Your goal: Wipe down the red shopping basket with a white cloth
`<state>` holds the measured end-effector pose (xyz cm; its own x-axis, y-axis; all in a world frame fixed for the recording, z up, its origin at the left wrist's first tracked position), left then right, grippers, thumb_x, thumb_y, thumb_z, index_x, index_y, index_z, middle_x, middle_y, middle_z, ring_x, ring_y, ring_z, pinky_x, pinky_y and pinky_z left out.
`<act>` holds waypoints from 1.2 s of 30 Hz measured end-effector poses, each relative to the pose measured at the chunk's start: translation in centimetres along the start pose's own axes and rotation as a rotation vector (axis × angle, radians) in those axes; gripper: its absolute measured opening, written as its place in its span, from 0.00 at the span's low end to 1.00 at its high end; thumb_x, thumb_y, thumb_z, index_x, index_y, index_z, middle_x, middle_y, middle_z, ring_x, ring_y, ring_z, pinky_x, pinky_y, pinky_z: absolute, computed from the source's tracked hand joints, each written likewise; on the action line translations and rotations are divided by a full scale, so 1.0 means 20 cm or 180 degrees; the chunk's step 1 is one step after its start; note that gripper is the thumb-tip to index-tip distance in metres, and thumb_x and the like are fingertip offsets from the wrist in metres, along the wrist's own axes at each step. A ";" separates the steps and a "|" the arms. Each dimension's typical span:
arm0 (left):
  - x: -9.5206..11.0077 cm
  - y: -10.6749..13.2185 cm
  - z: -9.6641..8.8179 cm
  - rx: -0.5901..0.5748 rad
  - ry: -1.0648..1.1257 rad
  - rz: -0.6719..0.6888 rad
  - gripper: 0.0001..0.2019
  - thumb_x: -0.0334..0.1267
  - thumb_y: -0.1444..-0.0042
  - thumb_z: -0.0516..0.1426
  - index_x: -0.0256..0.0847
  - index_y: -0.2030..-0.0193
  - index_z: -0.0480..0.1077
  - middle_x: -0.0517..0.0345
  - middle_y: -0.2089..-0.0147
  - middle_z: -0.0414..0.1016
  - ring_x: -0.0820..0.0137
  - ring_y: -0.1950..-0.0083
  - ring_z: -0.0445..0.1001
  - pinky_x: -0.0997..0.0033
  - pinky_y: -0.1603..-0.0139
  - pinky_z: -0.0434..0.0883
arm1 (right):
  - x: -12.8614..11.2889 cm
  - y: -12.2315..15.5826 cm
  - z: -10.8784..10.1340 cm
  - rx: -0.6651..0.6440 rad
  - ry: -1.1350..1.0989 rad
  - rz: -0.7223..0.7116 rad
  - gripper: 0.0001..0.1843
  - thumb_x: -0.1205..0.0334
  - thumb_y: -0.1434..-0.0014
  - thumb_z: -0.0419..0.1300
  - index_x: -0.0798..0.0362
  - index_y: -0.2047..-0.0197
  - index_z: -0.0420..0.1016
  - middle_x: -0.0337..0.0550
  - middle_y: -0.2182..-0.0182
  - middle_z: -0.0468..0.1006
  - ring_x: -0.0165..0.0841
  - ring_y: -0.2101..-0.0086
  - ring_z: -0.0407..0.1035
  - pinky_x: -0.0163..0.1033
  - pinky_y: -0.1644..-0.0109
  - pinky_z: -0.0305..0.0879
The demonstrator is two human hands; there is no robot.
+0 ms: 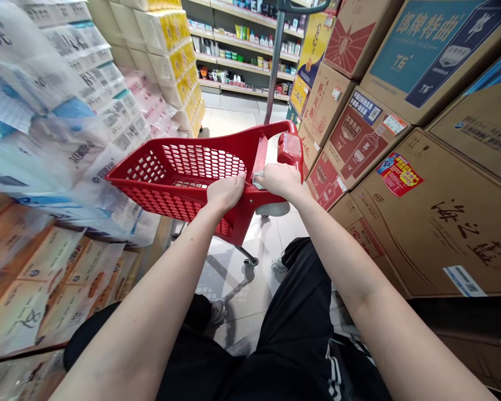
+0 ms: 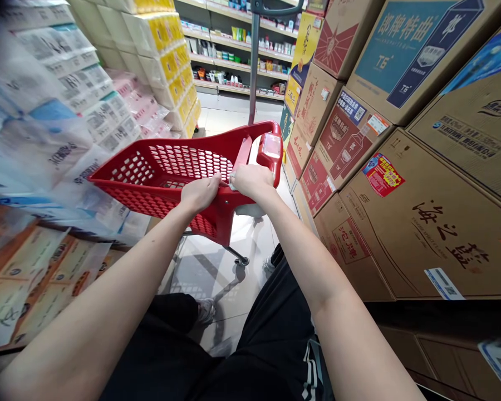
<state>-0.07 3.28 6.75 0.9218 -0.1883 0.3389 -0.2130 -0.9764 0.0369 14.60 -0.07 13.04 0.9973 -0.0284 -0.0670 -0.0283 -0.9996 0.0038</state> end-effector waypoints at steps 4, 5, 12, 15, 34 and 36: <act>0.00 0.00 0.02 0.0067 -0.0081 0.0101 0.40 0.56 0.37 0.28 0.39 0.53 0.77 0.44 0.51 0.78 0.52 0.48 0.75 0.59 0.52 0.67 | 0.02 -0.01 0.01 0.0035 0.0100 -0.0009 0.23 0.47 0.37 0.49 0.53 0.53 0.77 0.55 0.54 0.79 0.44 0.54 0.74 0.42 0.53 0.65; 0.00 0.01 0.02 0.0098 -0.0094 0.0147 0.40 0.56 0.37 0.28 0.39 0.54 0.77 0.44 0.51 0.79 0.53 0.48 0.75 0.60 0.52 0.67 | 0.03 0.00 0.01 0.0042 0.0126 -0.0002 0.23 0.47 0.37 0.49 0.53 0.53 0.77 0.55 0.54 0.79 0.44 0.54 0.74 0.42 0.53 0.65; 0.08 0.05 0.04 0.0109 -0.0114 0.0420 0.38 0.55 0.36 0.29 0.40 0.61 0.78 0.47 0.54 0.80 0.55 0.50 0.76 0.62 0.54 0.68 | 0.12 0.01 0.00 0.0060 0.0264 -0.0024 0.26 0.44 0.37 0.48 0.54 0.54 0.78 0.56 0.55 0.80 0.44 0.55 0.74 0.41 0.54 0.64; 0.12 0.05 0.06 0.0110 -0.0104 0.0577 0.38 0.55 0.36 0.28 0.41 0.60 0.77 0.47 0.56 0.80 0.55 0.51 0.76 0.61 0.55 0.68 | 0.17 0.02 0.00 0.0077 0.0335 -0.0042 0.28 0.42 0.37 0.47 0.55 0.54 0.78 0.58 0.55 0.80 0.44 0.55 0.74 0.41 0.54 0.64; 0.17 0.03 0.07 -0.0673 0.0217 0.1229 0.36 0.60 0.37 0.31 0.48 0.48 0.74 0.53 0.46 0.77 0.58 0.45 0.73 0.63 0.47 0.66 | 0.28 0.03 -0.03 -0.0061 0.0410 -0.0714 0.28 0.43 0.36 0.47 0.57 0.56 0.79 0.55 0.56 0.80 0.42 0.56 0.74 0.38 0.56 0.61; 0.18 0.02 0.07 -0.0779 0.0359 0.1247 0.36 0.61 0.37 0.31 0.47 0.47 0.74 0.53 0.45 0.76 0.59 0.44 0.73 0.64 0.45 0.65 | 0.29 0.03 -0.02 -0.0036 0.0446 -0.0758 0.29 0.42 0.36 0.48 0.57 0.56 0.80 0.55 0.56 0.80 0.42 0.56 0.74 0.38 0.56 0.60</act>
<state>3.60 1.99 6.69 0.7188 -0.5114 0.4710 -0.6201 -0.7779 0.1017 20.49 -0.79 13.13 0.9754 0.2087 0.0712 0.2081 -0.9780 0.0156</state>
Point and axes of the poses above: each hand's wrist, its own y-axis away from the middle knuckle, its own z-axis out of the palm, x = y × z, the point moved 2 cm from there along -y, towards the middle knuckle
